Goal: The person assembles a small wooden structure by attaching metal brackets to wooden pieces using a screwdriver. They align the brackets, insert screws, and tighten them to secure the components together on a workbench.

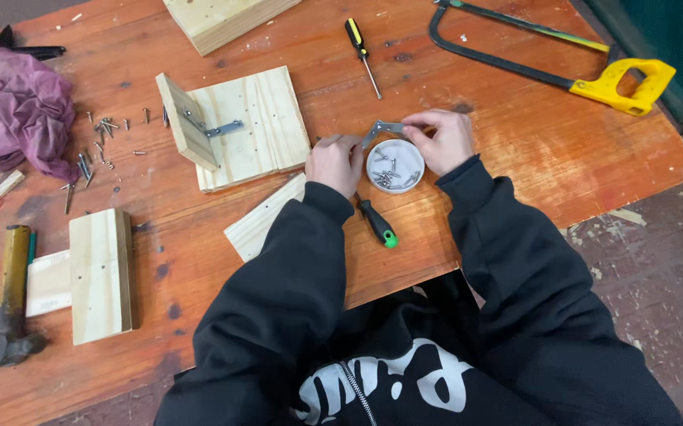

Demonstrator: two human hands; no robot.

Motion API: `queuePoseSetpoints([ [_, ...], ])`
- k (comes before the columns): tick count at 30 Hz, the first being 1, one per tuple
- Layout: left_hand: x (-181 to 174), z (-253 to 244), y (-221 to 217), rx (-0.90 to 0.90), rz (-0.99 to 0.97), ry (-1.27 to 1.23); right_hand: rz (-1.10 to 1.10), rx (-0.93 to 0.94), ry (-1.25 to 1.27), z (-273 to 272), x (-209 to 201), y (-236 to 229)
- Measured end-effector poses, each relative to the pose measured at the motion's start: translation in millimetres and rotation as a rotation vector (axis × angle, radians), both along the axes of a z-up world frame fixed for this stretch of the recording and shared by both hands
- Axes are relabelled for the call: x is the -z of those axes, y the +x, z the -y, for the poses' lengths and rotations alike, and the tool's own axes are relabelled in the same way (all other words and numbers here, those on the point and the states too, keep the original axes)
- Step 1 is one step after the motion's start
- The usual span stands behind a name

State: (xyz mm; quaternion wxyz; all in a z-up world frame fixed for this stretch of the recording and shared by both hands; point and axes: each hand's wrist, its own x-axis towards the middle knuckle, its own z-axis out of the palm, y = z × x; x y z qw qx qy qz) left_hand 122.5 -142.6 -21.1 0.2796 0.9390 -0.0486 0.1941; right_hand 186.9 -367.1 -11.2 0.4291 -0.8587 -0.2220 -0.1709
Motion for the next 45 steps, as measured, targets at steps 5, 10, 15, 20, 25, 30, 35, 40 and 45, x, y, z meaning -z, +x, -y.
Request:
queuePoseSetpoints([
  [5, 25, -3, 18, -0.003, -0.056, 0.018, 0.013, -0.019, -0.021, 0, -1, 2],
  [10, 11, -2, 8, 0.008, -0.034, 0.066, -0.042, -0.019, -0.084, 8, 21, 18],
  [15, 18, 1, 12, -0.008, -0.063, 0.137, -0.060, -0.008, -0.132, 7, 30, 24],
  [20, 14, 3, 8, 0.001, -0.127, 0.138, -0.119, -0.002, -0.151, 5, 32, 25],
  [25, 17, 1, 11, 0.005, -0.148, 0.141, -0.129, -0.001, -0.162, 3, 30, 25],
  [30, -2, 1, 2, -0.010, -0.149, 0.171, -0.109, -0.008, -0.185, 4, 26, 22],
  [35, -23, -7, -23, -0.043, -0.112, 0.197, 0.041, 0.002, -0.177, 6, 20, 17],
  [40, -52, -48, -94, -0.107, -0.103, 0.253, 0.094, 0.017, -0.160, 8, 12, 4],
  [45, -89, -93, -164, -0.194, -0.406, 0.306, 0.083, -0.086, -0.082, -22, -25, -53],
])
